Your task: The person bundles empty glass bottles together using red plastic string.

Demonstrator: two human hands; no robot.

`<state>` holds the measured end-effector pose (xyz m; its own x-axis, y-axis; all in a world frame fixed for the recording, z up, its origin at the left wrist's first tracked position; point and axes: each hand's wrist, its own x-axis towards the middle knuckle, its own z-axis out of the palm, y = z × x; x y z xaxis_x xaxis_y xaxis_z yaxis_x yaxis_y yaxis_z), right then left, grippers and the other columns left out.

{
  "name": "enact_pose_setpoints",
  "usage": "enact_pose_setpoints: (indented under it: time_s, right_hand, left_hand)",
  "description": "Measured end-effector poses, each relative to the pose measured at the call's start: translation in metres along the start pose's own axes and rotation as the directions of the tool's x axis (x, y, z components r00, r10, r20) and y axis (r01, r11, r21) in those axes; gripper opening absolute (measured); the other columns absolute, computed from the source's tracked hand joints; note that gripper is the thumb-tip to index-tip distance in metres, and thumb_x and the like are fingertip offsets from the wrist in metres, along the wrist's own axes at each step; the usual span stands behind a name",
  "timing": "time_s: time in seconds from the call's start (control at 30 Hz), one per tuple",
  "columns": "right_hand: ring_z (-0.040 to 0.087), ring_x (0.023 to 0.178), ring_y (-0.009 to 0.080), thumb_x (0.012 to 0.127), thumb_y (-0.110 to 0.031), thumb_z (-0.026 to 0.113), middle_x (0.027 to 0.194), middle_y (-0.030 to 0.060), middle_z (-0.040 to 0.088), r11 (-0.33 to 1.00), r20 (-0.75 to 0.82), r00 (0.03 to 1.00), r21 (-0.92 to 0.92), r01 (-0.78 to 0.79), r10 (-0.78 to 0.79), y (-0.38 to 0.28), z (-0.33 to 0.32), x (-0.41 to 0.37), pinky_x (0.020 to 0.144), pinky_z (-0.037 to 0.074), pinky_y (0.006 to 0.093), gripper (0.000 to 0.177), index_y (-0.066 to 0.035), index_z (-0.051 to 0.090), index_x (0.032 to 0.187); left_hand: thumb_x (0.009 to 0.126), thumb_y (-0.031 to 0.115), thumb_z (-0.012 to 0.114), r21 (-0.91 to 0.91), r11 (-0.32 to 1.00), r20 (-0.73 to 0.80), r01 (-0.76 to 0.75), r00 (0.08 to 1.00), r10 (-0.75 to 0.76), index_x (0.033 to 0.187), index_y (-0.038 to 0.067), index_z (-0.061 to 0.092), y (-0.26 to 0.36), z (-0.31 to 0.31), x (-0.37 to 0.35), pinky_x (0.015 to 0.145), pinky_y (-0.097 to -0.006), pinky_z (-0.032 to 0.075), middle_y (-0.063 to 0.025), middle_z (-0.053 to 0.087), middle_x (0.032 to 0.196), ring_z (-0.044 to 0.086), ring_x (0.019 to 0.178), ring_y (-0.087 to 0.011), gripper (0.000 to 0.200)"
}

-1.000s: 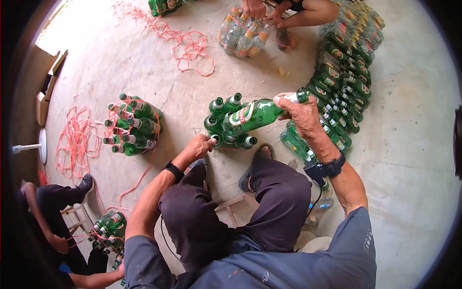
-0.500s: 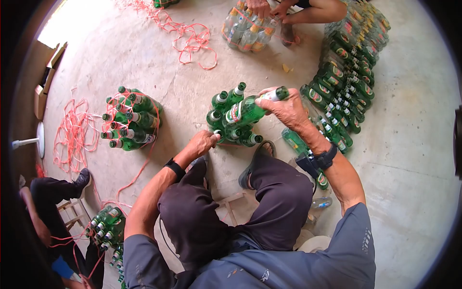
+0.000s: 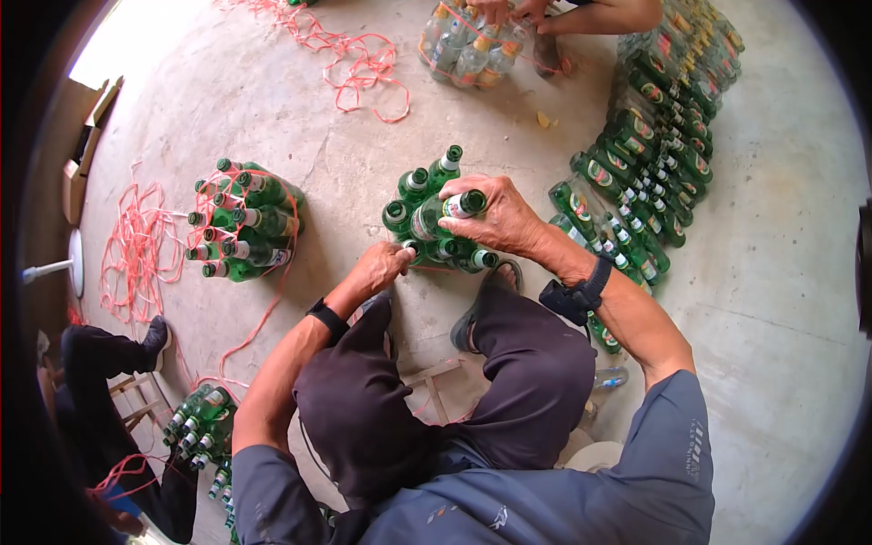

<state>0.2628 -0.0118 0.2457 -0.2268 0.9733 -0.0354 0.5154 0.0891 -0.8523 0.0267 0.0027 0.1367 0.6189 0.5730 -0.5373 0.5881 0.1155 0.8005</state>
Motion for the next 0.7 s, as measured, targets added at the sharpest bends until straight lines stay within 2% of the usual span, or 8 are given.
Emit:
enact_pose_setpoints:
  time_s: [0.07, 0.1, 0.2, 0.23, 0.37, 0.47, 0.53, 0.7]
  right_hand:
    - [0.064, 0.08, 0.0227, 0.072, -0.013, 0.077, 0.089, 0.0136, 0.067, 0.977, -0.001, 0.981, -0.087, 0.196, -0.196, 0.005, 0.005, 0.001, 0.075, 0.051, 0.0324, 0.028, 0.0, 0.066, 0.094]
    - [0.063, 0.078, 0.0333, 0.069, -0.016, 0.074, 0.077, 0.0162, 0.064, 0.964, -0.09, 0.96, -0.065, 0.259, -0.264, 0.003, 0.011, 0.001, 0.074, 0.05, 0.0386, 0.023, -0.002, 0.065, 0.084]
    - [0.063, 0.074, 0.0323, 0.069, -0.017, 0.074, 0.075, 0.0164, 0.064, 0.982, -0.069, 0.982, -0.087, 0.167, -0.173, -0.007, 0.007, -0.001, 0.071, 0.051, 0.0377, 0.025, -0.001, 0.065, 0.084]
    - [0.064, 0.069, 0.032, 0.068, -0.018, 0.074, 0.072, 0.0174, 0.064, 0.999, -0.071, 0.997, -0.036, 0.02, -0.023, -0.017, 0.003, -0.005, 0.068, 0.052, 0.0368, 0.026, 0.0, 0.066, 0.085]
    - [0.065, 0.066, 0.0339, 0.069, -0.017, 0.074, 0.07, 0.0201, 0.063, 0.997, -0.134, 0.991, -0.082, -0.003, -0.008, -0.022, -0.001, -0.006, 0.065, 0.053, 0.0373, 0.025, 0.002, 0.067, 0.085]
    - [0.067, 0.076, 0.0329, 0.073, -0.016, 0.071, 0.083, 0.0196, 0.068, 0.971, -0.012, 1.0, -0.238, -0.029, 0.027, -0.035, -0.005, -0.002, 0.069, 0.053, 0.0375, 0.023, 0.002, 0.067, 0.088]
    - [0.066, 0.07, 0.0357, 0.075, -0.016, 0.067, 0.075, 0.0203, 0.065, 0.803, 0.169, 0.986, -0.587, 0.109, -0.01, -0.038, -0.003, 0.003, 0.066, 0.052, 0.0411, 0.017, 0.001, 0.065, 0.078]
    - [0.065, 0.068, 0.0349, 0.073, -0.014, 0.061, 0.068, 0.0189, 0.064, 0.65, 0.345, 0.936, -0.726, 0.222, 0.065, -0.064, 0.001, 0.017, 0.062, 0.052, 0.0432, 0.013, -0.002, 0.064, 0.068]
  left_hand:
    - [0.089, 0.037, 0.045, 0.003, 1.0, -0.006, -0.017, 1.0, 0.017, 0.072, -0.005, 0.063, -0.003, 0.001, 0.001, 0.071, -0.0419, 0.047, -0.0194, 0.061, 0.067, 0.06, 0.067, -0.032, 0.049]
    - [0.09, 0.037, 0.045, 0.013, 1.0, -0.001, -0.01, 1.0, 0.01, 0.072, -0.005, 0.063, -0.002, 0.0, 0.001, 0.071, -0.0419, 0.047, -0.0192, 0.062, 0.067, 0.06, 0.067, -0.032, 0.049]
    - [0.09, 0.039, 0.046, 0.038, 0.999, -0.011, -0.03, 0.999, 0.03, 0.072, -0.005, 0.062, 0.0, 0.0, -0.001, 0.065, -0.0392, 0.047, -0.0163, 0.062, 0.065, 0.06, 0.062, -0.0269, 0.05]
    - [0.091, 0.04, 0.047, 0.047, 0.997, -0.031, -0.053, 0.998, 0.055, 0.073, -0.005, 0.062, 0.0, 0.0, -0.001, 0.06, -0.0366, 0.048, -0.0136, 0.061, 0.064, 0.059, 0.058, -0.0219, 0.05]
    - [0.09, 0.04, 0.047, 0.033, 0.999, -0.041, -0.043, 0.998, 0.045, 0.072, -0.004, 0.062, 0.0, 0.002, 0.0, 0.06, -0.0366, 0.048, -0.0138, 0.061, 0.063, 0.058, 0.058, -0.022, 0.051]
    - [0.09, 0.04, 0.047, 0.003, 1.0, -0.047, -0.022, 0.999, 0.022, 0.072, -0.004, 0.062, -0.003, 0.003, 0.001, 0.06, -0.0359, 0.047, -0.0133, 0.061, 0.063, 0.057, 0.057, -0.0214, 0.05]
    - [0.09, 0.039, 0.048, 0.009, 0.999, -0.046, -0.05, 0.998, 0.05, 0.071, -0.004, 0.062, -0.005, 0.003, 0.003, 0.057, -0.0347, 0.046, -0.0117, 0.059, 0.06, 0.055, 0.055, -0.02, 0.049]
    - [0.089, 0.04, 0.049, 0.003, 1.0, -0.034, 0.027, 0.999, -0.027, 0.071, -0.004, 0.062, 0.005, 0.0, -0.001, 0.061, -0.0378, 0.045, -0.0141, 0.059, 0.061, 0.057, 0.059, -0.0243, 0.049]
